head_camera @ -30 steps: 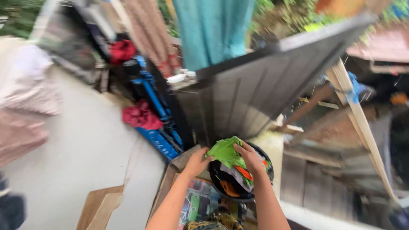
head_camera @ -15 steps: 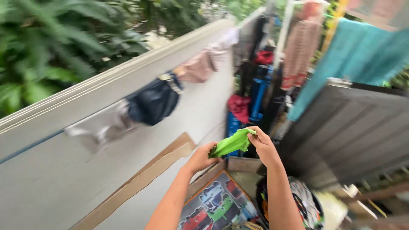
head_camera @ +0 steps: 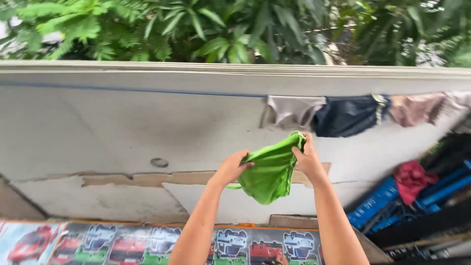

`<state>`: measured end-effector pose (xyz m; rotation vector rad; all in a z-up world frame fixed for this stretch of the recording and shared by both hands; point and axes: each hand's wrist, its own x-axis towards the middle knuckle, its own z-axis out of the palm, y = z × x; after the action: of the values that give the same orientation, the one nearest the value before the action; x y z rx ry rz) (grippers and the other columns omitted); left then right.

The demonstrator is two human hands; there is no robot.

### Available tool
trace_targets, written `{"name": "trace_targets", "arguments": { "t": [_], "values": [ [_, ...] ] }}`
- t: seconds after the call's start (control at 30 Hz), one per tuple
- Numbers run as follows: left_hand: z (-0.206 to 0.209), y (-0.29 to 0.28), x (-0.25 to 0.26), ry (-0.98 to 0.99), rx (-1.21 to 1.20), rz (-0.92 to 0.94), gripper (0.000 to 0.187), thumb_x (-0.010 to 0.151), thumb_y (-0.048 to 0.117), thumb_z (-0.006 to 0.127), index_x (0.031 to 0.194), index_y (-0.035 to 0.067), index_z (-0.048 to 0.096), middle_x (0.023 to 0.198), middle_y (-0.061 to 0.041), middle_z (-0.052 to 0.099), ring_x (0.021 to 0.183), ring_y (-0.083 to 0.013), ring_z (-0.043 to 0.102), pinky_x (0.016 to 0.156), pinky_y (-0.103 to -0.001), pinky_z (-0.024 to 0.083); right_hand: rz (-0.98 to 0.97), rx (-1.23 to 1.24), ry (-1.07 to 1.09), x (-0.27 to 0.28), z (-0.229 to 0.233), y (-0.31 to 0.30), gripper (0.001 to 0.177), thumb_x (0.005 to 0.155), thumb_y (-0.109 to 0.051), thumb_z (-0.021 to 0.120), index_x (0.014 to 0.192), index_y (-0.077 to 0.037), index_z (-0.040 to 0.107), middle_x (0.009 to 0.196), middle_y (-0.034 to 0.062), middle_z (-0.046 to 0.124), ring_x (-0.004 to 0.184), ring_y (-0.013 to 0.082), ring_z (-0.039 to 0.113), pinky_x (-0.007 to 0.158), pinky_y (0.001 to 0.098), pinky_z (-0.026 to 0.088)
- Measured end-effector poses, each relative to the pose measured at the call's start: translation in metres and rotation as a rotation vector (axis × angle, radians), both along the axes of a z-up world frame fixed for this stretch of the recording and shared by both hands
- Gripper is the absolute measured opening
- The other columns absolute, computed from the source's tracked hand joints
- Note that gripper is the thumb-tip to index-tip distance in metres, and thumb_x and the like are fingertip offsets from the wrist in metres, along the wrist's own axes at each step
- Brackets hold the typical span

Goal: Hanging various pieces of wet laundry from a basket onto a clothesline to dry.

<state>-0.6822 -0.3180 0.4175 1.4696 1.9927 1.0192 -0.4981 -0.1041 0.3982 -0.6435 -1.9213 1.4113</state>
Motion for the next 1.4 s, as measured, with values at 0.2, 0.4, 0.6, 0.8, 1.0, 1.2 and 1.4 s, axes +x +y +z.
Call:
{"name": "trace_targets", "arguments": {
  "t": [0.2, 0.4, 0.6, 0.8, 1.0, 1.2, 1.4],
  "values": [
    [0.007, -0.023, -0.076, -0.021, 0.027, 0.058, 0.028, 0.089, 0.013, 0.062, 0.115, 0.006, 0.059, 0.109, -0.019, 0.063, 0.11, -0.0386, 0.058, 0.097, -0.047, 0.044, -0.008, 0.154, -0.054, -0.072, 0.044, -0.018, 0.031, 0.087, -0.01, 0.07, 0.118, -0.014, 0.062, 0.104, 0.0088, 0.067, 0.102, 0.0207, 0.063, 0.092, 0.038, 0.051],
    [0.041, 0.009, -0.129, 0.192, 0.078, -0.036, 0.033, 0.08, 0.003, 0.066, 0.113, 0.002, 0.06, 0.106, -0.018, 0.062, 0.106, -0.039, 0.059, 0.095, -0.047, 0.048, -0.156, 0.405, 0.011, -0.122, 0.07, 0.016, 0.038, 0.085, 0.011, 0.057, 0.109, -0.015, 0.071, 0.098, 0.0122, 0.067, 0.094, 0.0271, 0.063, 0.084, 0.0386, 0.052],
    [0.025, 0.092, -0.186, 0.438, 0.308, 0.336, 0.02, 0.089, 0.007, 0.062, 0.105, 0.017, 0.061, 0.1, 0.005, 0.053, 0.097, -0.0135, 0.061, 0.087, -0.03, 0.053, -0.313, 0.621, -0.018, -0.158, 0.09, 0.057, 0.031, 0.088, 0.004, 0.061, 0.113, -0.013, 0.07, 0.087, 0.0105, 0.06, 0.077, 0.0274, 0.06, 0.074, 0.0406, 0.051],
    [0.001, 0.135, -0.214, 0.895, 0.477, 0.557, 0.022, 0.089, 0.005, 0.057, 0.101, 0.023, 0.055, 0.088, 0.006, 0.054, 0.084, -0.0133, 0.06, 0.073, -0.027, 0.052, -0.143, -0.072, 0.2, -0.182, 0.089, 0.075, 0.028, 0.097, -0.002, 0.048, 0.112, -0.015, 0.067, 0.081, 0.0194, 0.067, 0.049, 0.0152, 0.061, 0.048, 0.0256, 0.056],
    [0.002, 0.139, -0.215, 1.124, 0.443, 0.546, 0.02, 0.089, 0.006, 0.056, 0.098, 0.023, 0.052, 0.075, 0.006, 0.058, 0.074, -0.0104, 0.061, 0.069, -0.022, 0.052, -0.088, -0.267, 0.378, -0.188, 0.081, 0.085, 0.021, 0.096, -0.003, 0.05, 0.107, -0.011, 0.065, 0.088, 0.0129, 0.069, 0.077, 0.0202, 0.071, 0.072, 0.0358, 0.061],
    [0.036, 0.112, -0.2, 0.861, 0.219, 0.394, 0.03, 0.094, 0.002, 0.043, 0.114, 0.024, 0.042, 0.092, -0.002, 0.056, 0.051, -0.0236, 0.058, 0.057, -0.037, 0.056, -0.038, -0.304, 0.445, -0.182, 0.069, 0.086, 0.019, 0.097, -0.002, 0.049, 0.109, -0.005, 0.064, 0.094, 0.013, 0.068, 0.085, 0.0217, 0.07, 0.081, 0.0393, 0.059],
    [0.065, 0.097, -0.191, 0.537, 0.044, 0.263, 0.032, 0.09, 0.0, 0.05, 0.113, 0.022, 0.044, 0.1, -0.008, 0.061, 0.064, -0.0302, 0.068, 0.062, -0.04, 0.06, -0.047, -0.194, 0.45, -0.181, 0.074, 0.07, 0.023, 0.097, 0.001, 0.045, 0.115, -0.002, 0.06, 0.099, 0.0094, 0.064, 0.092, 0.0168, 0.065, 0.088, 0.0382, 0.056]
  ]
}}
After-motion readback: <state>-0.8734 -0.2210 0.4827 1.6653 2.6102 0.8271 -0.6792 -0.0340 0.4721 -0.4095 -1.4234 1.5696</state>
